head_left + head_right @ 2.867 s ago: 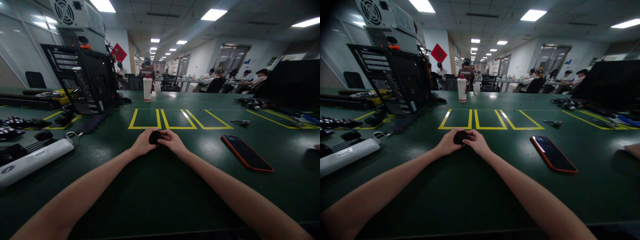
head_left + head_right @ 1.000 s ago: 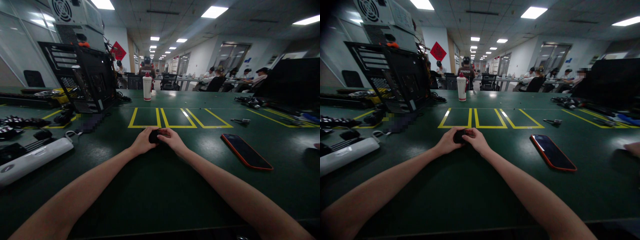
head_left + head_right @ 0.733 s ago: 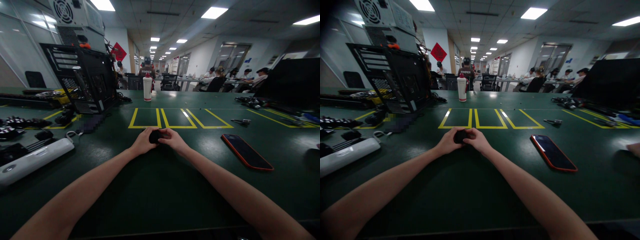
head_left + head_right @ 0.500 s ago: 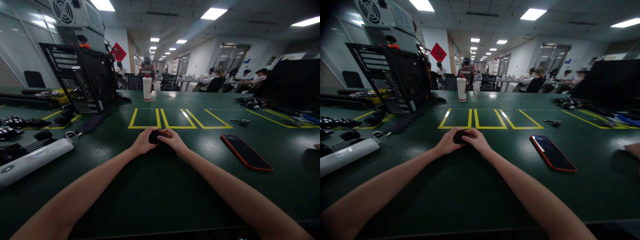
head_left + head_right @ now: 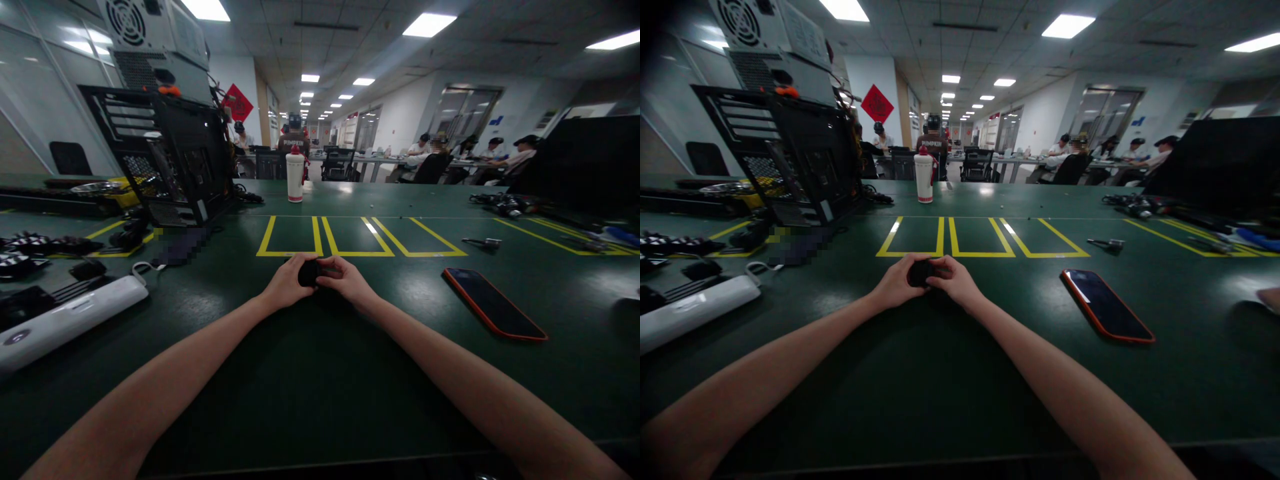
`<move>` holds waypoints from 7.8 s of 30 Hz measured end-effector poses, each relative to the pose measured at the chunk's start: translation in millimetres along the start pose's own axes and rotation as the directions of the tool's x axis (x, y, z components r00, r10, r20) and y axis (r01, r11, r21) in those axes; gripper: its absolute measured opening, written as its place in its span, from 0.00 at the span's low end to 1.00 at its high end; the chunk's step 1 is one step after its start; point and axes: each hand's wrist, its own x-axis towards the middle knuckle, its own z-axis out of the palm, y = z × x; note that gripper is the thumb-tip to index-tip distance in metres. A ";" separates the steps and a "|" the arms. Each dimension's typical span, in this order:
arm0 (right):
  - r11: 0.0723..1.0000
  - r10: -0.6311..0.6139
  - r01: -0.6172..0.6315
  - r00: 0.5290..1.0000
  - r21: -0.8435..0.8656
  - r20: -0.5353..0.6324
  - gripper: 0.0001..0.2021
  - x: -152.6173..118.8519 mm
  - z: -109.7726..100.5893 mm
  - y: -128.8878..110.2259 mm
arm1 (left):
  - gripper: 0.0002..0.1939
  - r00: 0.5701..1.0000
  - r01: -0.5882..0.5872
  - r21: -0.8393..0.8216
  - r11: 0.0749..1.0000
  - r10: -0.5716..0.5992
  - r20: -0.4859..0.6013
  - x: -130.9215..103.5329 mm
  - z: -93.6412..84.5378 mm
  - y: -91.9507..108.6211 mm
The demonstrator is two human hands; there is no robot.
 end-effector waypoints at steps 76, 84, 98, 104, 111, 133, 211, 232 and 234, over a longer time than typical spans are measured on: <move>0.998 -0.035 0.031 0.996 -0.052 -0.079 0.15 -0.2 4.8 9.3 | 0.30 1.000 -0.007 0.008 1.000 0.007 -0.002 1.0 -0.2 0.9; 0.998 -0.060 0.058 0.995 -0.030 -0.076 0.11 -4.9 5.4 6.5 | 0.29 1.000 0.001 0.003 1.000 -0.001 0.008 1.7 -0.7 2.3; 0.997 -0.031 0.034 0.999 0.071 -0.036 0.16 -3.1 5.3 7.2 | 0.29 1.000 0.006 0.000 1.000 -0.006 0.017 1.4 -2.0 1.7; 0.998 -0.058 0.059 0.993 0.013 -0.098 0.11 -3.7 5.9 6.5 | 0.30 1.000 0.017 -0.002 1.000 -0.017 0.021 1.8 -1.1 3.1; 0.998 -0.060 0.055 0.993 -0.044 -0.106 0.17 1.7 4.8 8.7 | 0.29 1.000 0.014 -0.011 1.000 -0.014 0.022 2.2 -2.3 5.1; 1.000 -0.013 0.015 0.997 0.025 -0.072 0.17 -1.2 6.2 7.7 | 0.29 1.000 0.011 -0.006 1.000 -0.011 0.014 2.9 -1.6 3.3; 1.000 0.002 -0.003 0.993 -0.009 -0.118 0.13 1.6 4.1 8.5 | 0.29 1.000 0.009 0.005 1.000 -0.009 0.010 2.2 -1.2 3.9; 0.999 0.039 -0.039 0.995 0.008 -0.097 0.16 0.8 -0.6 9.7 | 0.29 0.999 0.029 -0.010 1.000 -0.029 0.020 1.9 -2.1 4.8; 0.997 0.073 -0.072 0.995 0.016 -0.070 0.17 1.4 -1.7 9.4 | 0.29 1.000 0.026 -0.014 1.000 -0.026 0.015 1.4 -1.7 4.0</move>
